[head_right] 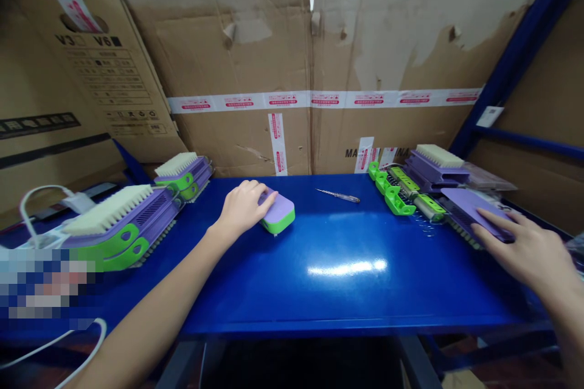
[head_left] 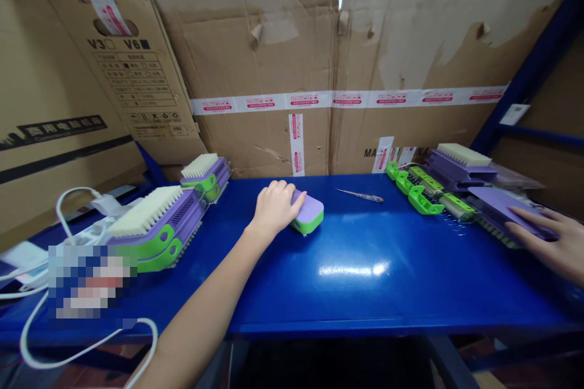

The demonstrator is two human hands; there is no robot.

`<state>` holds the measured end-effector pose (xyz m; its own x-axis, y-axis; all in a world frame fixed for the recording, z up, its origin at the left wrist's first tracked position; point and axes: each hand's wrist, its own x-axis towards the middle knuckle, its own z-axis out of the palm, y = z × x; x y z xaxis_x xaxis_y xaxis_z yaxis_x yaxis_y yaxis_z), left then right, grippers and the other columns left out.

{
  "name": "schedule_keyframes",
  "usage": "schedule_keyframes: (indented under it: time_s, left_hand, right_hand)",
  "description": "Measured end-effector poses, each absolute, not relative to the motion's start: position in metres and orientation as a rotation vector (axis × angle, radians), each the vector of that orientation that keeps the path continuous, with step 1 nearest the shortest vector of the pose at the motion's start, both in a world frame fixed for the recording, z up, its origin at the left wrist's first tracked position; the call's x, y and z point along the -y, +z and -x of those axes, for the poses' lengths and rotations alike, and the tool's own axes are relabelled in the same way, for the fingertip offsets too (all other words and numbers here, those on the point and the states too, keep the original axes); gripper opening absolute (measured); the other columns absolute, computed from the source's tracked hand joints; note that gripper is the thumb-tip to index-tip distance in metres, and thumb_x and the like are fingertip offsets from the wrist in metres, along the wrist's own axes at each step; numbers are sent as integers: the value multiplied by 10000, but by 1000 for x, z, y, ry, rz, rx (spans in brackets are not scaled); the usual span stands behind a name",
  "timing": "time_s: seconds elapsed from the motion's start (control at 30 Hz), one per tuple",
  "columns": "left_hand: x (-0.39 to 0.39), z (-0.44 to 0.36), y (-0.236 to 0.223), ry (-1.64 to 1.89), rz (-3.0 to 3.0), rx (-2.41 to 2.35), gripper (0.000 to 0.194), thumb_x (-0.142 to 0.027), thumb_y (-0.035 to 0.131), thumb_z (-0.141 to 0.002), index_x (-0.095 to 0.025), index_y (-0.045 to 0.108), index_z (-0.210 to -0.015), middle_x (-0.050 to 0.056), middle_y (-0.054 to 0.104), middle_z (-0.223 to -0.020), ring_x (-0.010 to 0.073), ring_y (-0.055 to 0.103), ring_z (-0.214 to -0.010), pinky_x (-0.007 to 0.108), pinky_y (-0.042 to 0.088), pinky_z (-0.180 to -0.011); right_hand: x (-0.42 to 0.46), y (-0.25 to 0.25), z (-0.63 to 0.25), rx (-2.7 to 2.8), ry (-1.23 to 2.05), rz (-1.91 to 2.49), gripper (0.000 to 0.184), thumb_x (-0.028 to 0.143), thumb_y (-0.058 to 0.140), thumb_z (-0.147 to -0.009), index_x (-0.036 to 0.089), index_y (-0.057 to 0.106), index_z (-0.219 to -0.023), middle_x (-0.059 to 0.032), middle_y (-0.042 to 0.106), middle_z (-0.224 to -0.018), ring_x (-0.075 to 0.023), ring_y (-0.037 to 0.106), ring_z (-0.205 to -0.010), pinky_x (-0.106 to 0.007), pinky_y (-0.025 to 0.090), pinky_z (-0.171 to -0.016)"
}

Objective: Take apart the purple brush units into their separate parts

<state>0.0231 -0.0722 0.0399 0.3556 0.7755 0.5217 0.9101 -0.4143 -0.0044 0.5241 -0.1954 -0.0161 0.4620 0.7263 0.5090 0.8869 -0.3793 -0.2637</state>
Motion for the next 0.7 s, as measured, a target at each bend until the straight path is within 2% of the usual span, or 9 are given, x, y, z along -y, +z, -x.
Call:
schedule_keyframes:
  time_s: [0.1, 0.2, 0.4, 0.57, 0.7]
  left_hand:
    - [72, -25, 39, -676, 2321, 1498, 331, -413, 459, -933, -173, 666, -839, 94, 676, -895, 238, 593, -894, 331, 436, -752]
    - [71, -26, 37, -663, 2311, 1499, 344, -410, 442, -941, -171, 673, -852, 92, 680, -908, 233, 590, -902, 330, 432, -760]
    - [70, -27, 35, -654, 2302, 1529, 342, -395, 436, -949, -170, 682, -877, 88, 678, -939, 231, 584, -929, 334, 423, -758]
    - [69, -30, 32, -702, 2281, 1532, 342, -384, 432, -953, -169, 685, -870, 84, 684, -938, 231, 592, -936, 334, 427, -761]
    - [68, -35, 30, -760, 2265, 1536, 367, -372, 404, -963, -166, 693, -869, 83, 705, -946, 227, 617, -928, 329, 446, -779]
  right_hand:
    - [197, 0, -499, 1286, -364, 2312, 582, 615, 511, -796, 220, 692, -1183, -209, 577, -1293, -367, 601, -1101, -451, 456, -734]
    - [195, 6, -488, 1316, -337, 2352, 637, 626, 430, -834, 180, 662, -1224, -209, 566, -1307, -355, 581, -1139, -437, 466, -773]
    - [183, -5, -498, 1362, -412, 2440, 658, 557, 344, -824, 183, 614, -1293, -201, 533, -1342, -412, 558, -1132, -499, 499, -806]
    - [180, -5, -497, 1429, -436, 2504, 636, 516, 321, -861, 172, 576, -1331, -215, 505, -1361, -376, 519, -1195, -459, 471, -873]
    - [175, -10, -506, 1462, -512, 2490, 610, 501, 329, -873, 183, 578, -1330, -211, 505, -1365, -344, 519, -1198, -431, 456, -858]
